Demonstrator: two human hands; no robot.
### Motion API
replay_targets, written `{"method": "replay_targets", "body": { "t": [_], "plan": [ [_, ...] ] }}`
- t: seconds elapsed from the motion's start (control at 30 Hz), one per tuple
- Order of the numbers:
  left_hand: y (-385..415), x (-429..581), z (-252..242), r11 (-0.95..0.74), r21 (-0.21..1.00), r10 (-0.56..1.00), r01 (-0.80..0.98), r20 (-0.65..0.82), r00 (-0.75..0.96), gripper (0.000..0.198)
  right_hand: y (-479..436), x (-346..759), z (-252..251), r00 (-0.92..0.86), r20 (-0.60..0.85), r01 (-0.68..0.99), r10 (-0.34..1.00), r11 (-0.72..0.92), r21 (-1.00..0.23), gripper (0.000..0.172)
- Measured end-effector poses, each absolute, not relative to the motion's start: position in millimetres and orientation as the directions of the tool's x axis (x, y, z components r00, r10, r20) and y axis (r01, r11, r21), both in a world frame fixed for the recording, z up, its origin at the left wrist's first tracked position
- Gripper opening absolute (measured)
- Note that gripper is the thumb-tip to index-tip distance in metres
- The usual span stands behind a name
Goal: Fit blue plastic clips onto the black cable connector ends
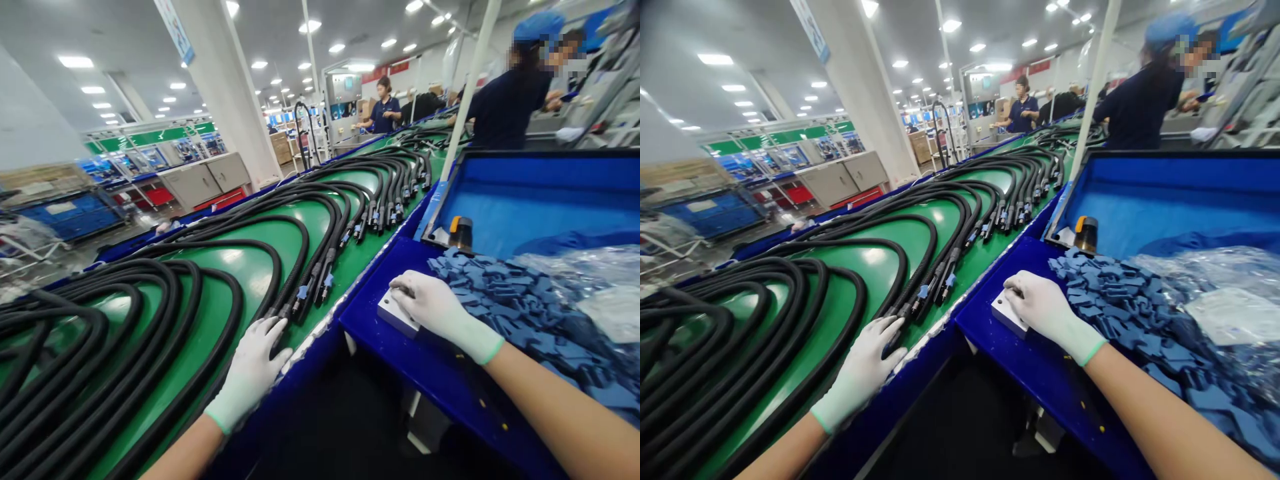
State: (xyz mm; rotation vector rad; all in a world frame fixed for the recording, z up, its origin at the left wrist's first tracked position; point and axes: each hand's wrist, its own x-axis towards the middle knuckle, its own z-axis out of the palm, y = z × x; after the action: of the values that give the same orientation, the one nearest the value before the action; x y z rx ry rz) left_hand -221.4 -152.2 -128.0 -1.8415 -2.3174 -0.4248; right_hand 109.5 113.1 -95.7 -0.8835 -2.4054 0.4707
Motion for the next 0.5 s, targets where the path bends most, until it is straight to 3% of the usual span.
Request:
{"method": "replay_targets", "body": {
  "t": [0.27, 0.5],
  "plan": [
    [-60, -209, -120, 0.177, 0.052, 0.931, 0.983, 0.315, -0.184, 0.050, 115, 112, -90, -0.647, 0.387, 0.474, 0.657, 0.744, -0.472, 0.019],
    [-2, -194, -126, 0.145, -0.073, 0.932, 0.987, 0.346, -0.111, 0.052, 114, 112, -77, -0.656, 0.376, 0.572, 0.654, 0.756, -0.317, 0.016]
  ]
}}
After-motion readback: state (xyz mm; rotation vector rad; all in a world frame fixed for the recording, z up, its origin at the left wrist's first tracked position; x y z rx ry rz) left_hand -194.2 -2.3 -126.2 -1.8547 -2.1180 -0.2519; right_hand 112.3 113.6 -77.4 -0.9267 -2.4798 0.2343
